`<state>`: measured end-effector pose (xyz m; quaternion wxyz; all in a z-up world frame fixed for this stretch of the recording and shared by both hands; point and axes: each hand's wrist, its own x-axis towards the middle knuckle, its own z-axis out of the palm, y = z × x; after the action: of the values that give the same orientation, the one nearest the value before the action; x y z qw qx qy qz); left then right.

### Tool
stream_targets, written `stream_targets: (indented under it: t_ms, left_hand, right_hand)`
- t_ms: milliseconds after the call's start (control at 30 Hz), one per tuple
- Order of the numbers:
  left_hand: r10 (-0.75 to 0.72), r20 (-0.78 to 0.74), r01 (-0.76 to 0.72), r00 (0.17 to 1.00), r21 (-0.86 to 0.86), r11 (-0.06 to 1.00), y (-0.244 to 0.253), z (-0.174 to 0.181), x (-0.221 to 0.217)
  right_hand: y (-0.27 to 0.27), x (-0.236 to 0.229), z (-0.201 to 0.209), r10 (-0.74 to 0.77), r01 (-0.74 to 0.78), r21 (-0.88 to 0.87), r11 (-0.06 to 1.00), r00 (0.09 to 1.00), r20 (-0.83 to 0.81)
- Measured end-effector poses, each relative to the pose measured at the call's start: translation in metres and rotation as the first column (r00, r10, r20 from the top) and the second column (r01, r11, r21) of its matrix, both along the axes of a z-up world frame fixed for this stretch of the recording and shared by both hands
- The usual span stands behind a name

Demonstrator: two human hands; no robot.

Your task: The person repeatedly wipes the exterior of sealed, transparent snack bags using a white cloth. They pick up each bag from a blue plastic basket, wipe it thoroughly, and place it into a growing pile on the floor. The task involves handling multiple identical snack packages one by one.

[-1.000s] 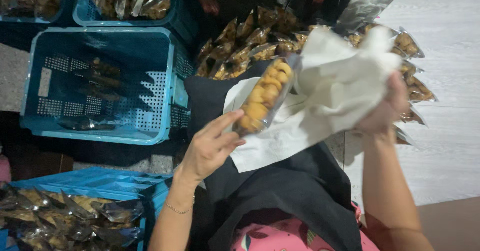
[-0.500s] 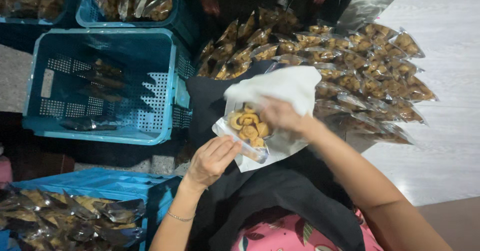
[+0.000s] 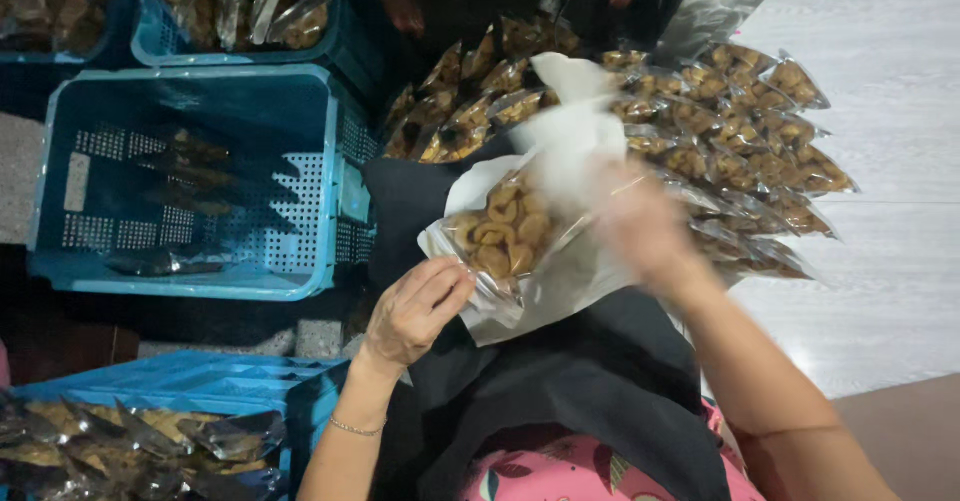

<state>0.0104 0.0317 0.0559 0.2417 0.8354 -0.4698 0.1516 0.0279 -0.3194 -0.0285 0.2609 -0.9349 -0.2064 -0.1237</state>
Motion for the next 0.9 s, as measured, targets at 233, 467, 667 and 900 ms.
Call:
stream_targets:
  t_ms: [233,467,667,900]
  left_hand:
    - [0.016,-0.002,-0.016,1.0,0.041,0.999,0.009,-0.009,-0.006]
    - [0.362,-0.246,-0.425,0.899,-0.291,0.857,0.001,-0.028,0.001]
    - [-0.478,-0.736,-0.801,0.48,-0.59,0.105,-0.065,-0.063,-0.005]
    - [-0.213,-0.833,-0.756,0.51,-0.552,0.352,-0.048,-0.086,0.087]
  right_hand:
    - [0.114,0.033,0.04,0.436,-0.437,-0.021,0.899,0.892,0.122]
    - [0.021,0.122,0.003,0.035,0.009,0.066,0.998,0.768,-0.64]
    - [0.008,0.073,0.008,-0.169,0.457,0.171,0.873,0.611,-0.773]
    - [-0.001,0.031,0.014,0.319,0.702,0.665,0.253,0.588,-0.743]
